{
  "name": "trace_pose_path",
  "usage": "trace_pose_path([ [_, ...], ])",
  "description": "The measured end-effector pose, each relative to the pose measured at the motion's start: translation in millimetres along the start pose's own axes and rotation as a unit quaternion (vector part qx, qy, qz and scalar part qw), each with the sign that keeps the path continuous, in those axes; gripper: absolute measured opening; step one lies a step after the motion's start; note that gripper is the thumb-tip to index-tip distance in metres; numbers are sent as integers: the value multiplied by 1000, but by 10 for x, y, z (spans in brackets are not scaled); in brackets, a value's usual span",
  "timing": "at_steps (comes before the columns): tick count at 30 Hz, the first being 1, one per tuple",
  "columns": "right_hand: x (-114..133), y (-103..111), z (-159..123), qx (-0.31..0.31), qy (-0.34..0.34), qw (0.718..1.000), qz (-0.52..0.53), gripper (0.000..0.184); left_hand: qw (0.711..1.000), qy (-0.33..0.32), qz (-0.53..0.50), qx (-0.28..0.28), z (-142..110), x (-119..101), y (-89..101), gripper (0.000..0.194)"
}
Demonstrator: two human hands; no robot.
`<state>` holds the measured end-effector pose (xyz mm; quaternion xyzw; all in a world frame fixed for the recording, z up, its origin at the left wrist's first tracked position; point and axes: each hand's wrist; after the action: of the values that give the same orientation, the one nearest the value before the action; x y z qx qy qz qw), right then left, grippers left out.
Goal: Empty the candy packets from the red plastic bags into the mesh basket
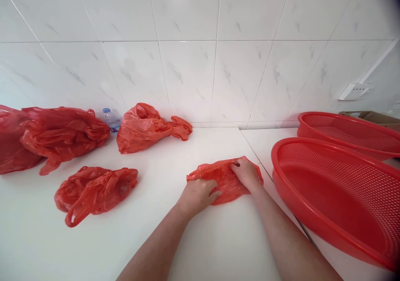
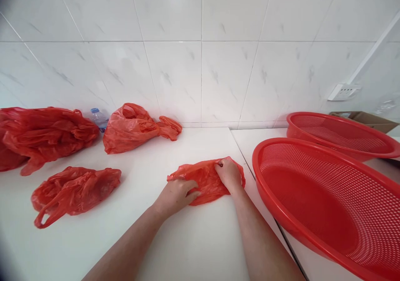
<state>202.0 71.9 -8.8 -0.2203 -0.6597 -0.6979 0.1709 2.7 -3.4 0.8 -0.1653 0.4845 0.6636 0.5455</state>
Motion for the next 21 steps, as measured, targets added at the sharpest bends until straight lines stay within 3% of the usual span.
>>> trace_pose_path([
  [3, 7, -25, -8, 5, 29, 999, -14, 20, 998, -36, 45, -35, 36, -52, 45, 16],
  [6, 59, -45, -40, 21, 56, 998, -25, 16, 994, -52, 63, -71, 58, -58, 86, 19],
  [10, 176, -39, -121, 69, 85, 994, -16, 13, 991, -55, 107, -56, 52, 69, 125, 21],
  [12, 225, -32, -160, 94, 88, 992, -7, 14, 989, -30, 128, -63, 37, 172, 147, 22],
  [17, 235, -10, -177, 114, 93, 989, 17, 23, 985, 109, 98, -92, -27, 361, 238, 49],
  [21, 188, 5, -148, 112, 94, 989, 34, 23, 972, 156, 172, -29, -44, 324, 307, 46],
])
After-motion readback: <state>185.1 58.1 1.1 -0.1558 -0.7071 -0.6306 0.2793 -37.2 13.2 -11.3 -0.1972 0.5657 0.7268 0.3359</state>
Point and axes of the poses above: each hand's wrist, its own z-axis towards the middle knuckle, its own y-axis out of the back of the hand, x = y × z, and after that the axes turned 8 degrees about -z, right-handed
